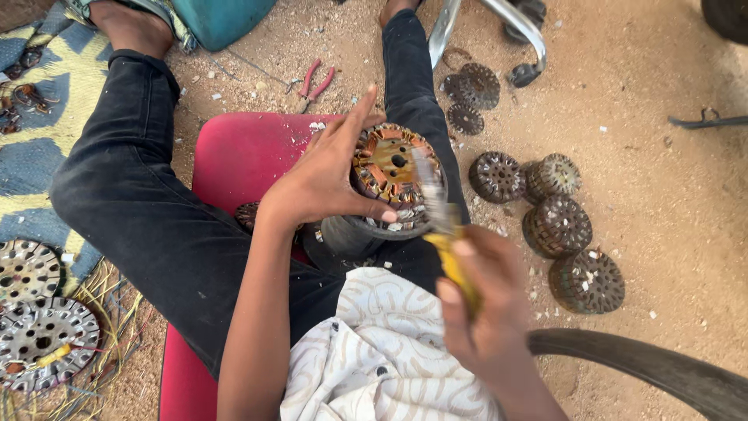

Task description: The person sits on the ground with a motor stator on their lap and uses pliers to pull copper windings and insulation out of the stator slots, dropping extracted pieces aside. They work around the stator repeatedly, turning it to reach different slots, with other dismantled stator parts scattered on the ground nearby.

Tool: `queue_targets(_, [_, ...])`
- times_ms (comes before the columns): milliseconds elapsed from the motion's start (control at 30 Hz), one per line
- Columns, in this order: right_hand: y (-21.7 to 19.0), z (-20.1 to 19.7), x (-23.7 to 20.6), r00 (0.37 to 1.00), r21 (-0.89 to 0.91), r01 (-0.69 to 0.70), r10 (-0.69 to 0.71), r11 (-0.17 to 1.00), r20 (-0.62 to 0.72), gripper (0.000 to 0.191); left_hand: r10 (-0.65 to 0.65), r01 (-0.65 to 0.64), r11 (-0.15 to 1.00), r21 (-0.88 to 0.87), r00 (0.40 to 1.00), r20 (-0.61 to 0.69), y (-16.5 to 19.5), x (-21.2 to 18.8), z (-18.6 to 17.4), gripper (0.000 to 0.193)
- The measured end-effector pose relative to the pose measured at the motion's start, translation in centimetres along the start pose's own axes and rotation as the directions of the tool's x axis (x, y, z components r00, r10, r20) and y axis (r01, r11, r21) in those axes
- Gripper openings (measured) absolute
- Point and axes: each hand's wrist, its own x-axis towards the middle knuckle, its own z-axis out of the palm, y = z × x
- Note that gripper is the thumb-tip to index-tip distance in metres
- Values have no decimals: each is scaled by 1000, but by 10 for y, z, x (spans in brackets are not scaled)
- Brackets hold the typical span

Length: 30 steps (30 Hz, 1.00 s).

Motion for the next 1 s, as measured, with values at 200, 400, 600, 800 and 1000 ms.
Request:
queue_targets(200, [-1, 0, 20, 932, -365, -255, 328, 895, 154, 35, 22, -26, 982, -188, 1000, -23, -6, 0, -1, 142])
queue_targets(400, [-7, -12, 18, 997, -200, 68, -70, 978, -7, 29, 29, -33, 984, -174, 999, -22, -6, -2, -1, 139])
queue_targets(600, [-3, -17, 30, 959, -398, -176, 248, 900, 136, 27, 34, -34, 990, -139, 999, 2, -5, -3, -1, 134])
queue_targets(800, [-9, -24, 31, 988, -91, 71, -82, 993, -131, 20, 44, -44, 992, -118, 999, -6, -5, -6, -1, 134])
queue_targets(1000, [16, -31, 30, 978, -427, -130, 187, 895, 94, 21, 93, -92, 988, -127, 996, -3, -5, -1, -1, 130])
